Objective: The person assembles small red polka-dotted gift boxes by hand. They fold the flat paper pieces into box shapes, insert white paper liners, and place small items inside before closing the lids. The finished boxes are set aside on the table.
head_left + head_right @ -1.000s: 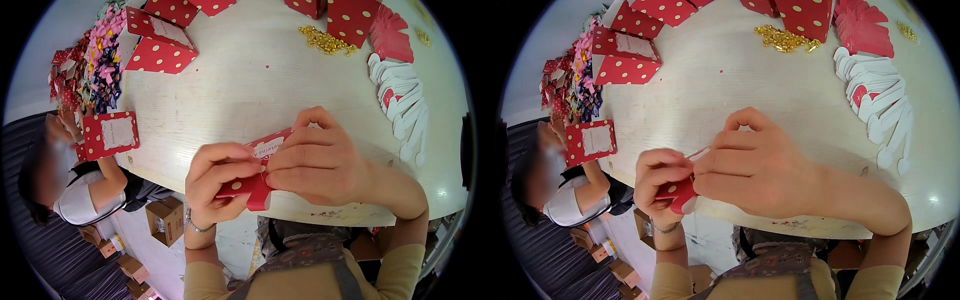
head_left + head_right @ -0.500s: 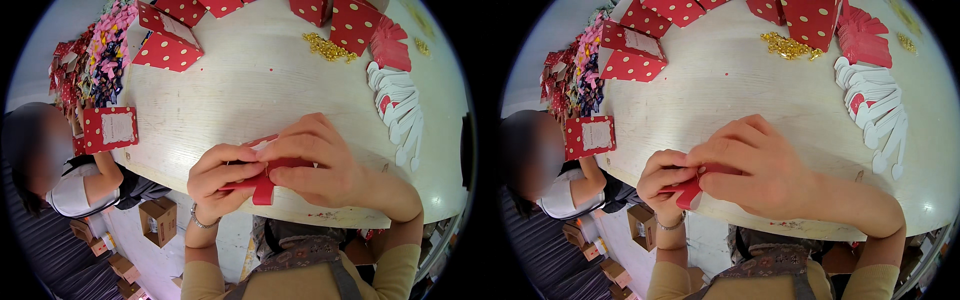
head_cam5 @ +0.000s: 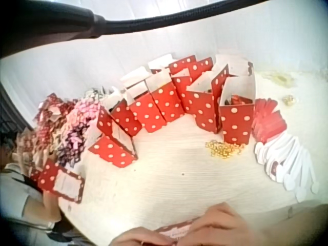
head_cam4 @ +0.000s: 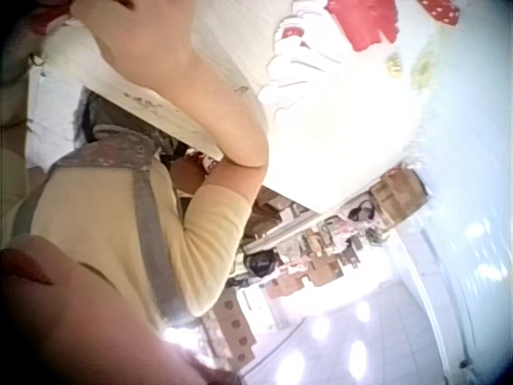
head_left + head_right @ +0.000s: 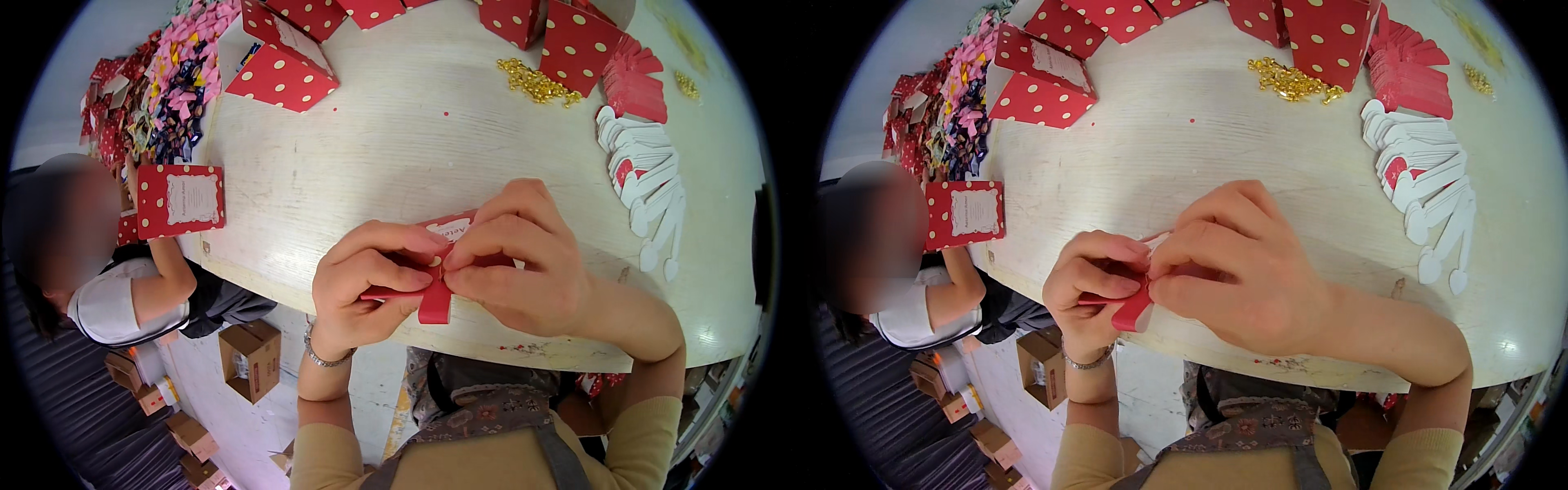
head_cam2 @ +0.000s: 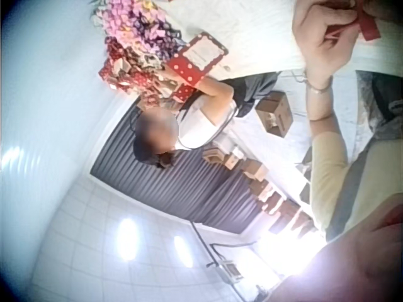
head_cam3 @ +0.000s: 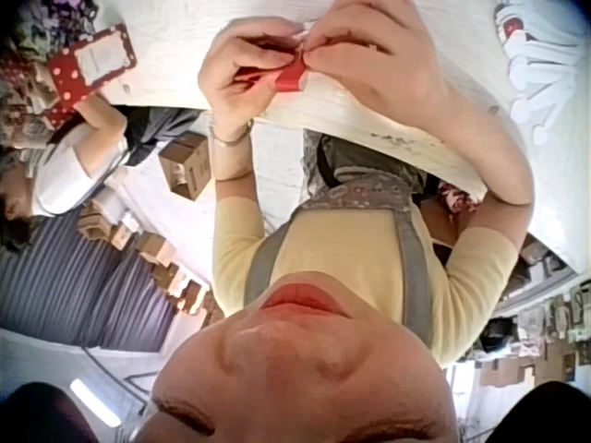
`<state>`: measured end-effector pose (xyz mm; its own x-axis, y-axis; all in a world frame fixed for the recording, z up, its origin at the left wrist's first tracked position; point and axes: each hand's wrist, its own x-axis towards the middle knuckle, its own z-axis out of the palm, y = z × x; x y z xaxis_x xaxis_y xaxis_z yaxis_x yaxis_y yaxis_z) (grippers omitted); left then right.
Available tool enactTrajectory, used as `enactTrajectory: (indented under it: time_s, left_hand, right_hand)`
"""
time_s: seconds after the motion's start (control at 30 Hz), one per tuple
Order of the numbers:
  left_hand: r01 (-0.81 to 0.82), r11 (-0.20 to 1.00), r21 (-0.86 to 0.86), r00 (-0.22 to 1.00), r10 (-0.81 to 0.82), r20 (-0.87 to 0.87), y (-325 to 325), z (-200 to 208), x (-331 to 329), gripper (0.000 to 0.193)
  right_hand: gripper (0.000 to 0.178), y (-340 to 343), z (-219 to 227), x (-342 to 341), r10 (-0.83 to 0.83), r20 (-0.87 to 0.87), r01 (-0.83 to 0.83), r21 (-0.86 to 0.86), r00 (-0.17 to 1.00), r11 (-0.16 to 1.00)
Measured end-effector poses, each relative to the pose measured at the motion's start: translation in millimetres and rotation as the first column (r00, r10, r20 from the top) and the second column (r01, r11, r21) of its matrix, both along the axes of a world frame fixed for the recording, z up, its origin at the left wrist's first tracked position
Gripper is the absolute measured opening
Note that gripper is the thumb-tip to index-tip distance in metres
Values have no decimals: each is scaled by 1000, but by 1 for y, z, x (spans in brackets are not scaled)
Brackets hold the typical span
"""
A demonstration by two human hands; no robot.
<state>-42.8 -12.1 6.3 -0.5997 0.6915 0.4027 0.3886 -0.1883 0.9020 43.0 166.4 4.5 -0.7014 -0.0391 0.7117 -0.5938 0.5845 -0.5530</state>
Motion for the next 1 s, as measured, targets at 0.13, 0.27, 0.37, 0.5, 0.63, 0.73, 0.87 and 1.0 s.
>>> enactTrajectory:
  time_s: [0.13, 0.27, 0.37, 0.5, 0.63, 0.73, 0.87, 1.0]
  left_hand:
    - [19, 999, -47, 1000, -19, -3, -4, -1, 0, 17]
    - [43, 999, 0, 999, -43, -4, -5, -4, 0, 19]
    - [-77, 995, 70, 966, 57, 251, 2, 3, 8, 24]
    - [-108, 994, -11, 983, 109, 150, -3, -3, 11, 26]
    - [-153, 988, -10, 943, 149, 299, 1, -2, 18, 24]
    - [-135, 989, -67, 913, 150, 378, -1, 3, 18, 21]
    - [-252, 936, -248, 860, 334, 386, -5, -2, 35, 16]
    - [-329, 944, -28, 893, 321, 316, -12, -17, 40, 15]
  right_hand:
    - [27, -2, 4, 0, -13, 81, 20, -80, 997, 997]
    - [34, -2, 7, 1, -11, 113, 18, -61, 993, 998]
    - [36, -1, 13, 3, -6, 160, 24, -107, 987, 994]
    - [33, -1, 11, 2, 8, 168, 9, -104, 986, 995]
    - [30, -5, 15, 8, 23, 315, 47, -214, 949, 976]
    - [29, -10, 16, 11, 81, 441, 74, -324, 894, 943]
    - [25, -8, 6, 7, 108, 294, -47, -208, 950, 977]
    - [31, -6, 7, 10, 164, 307, -68, -301, 937, 951]
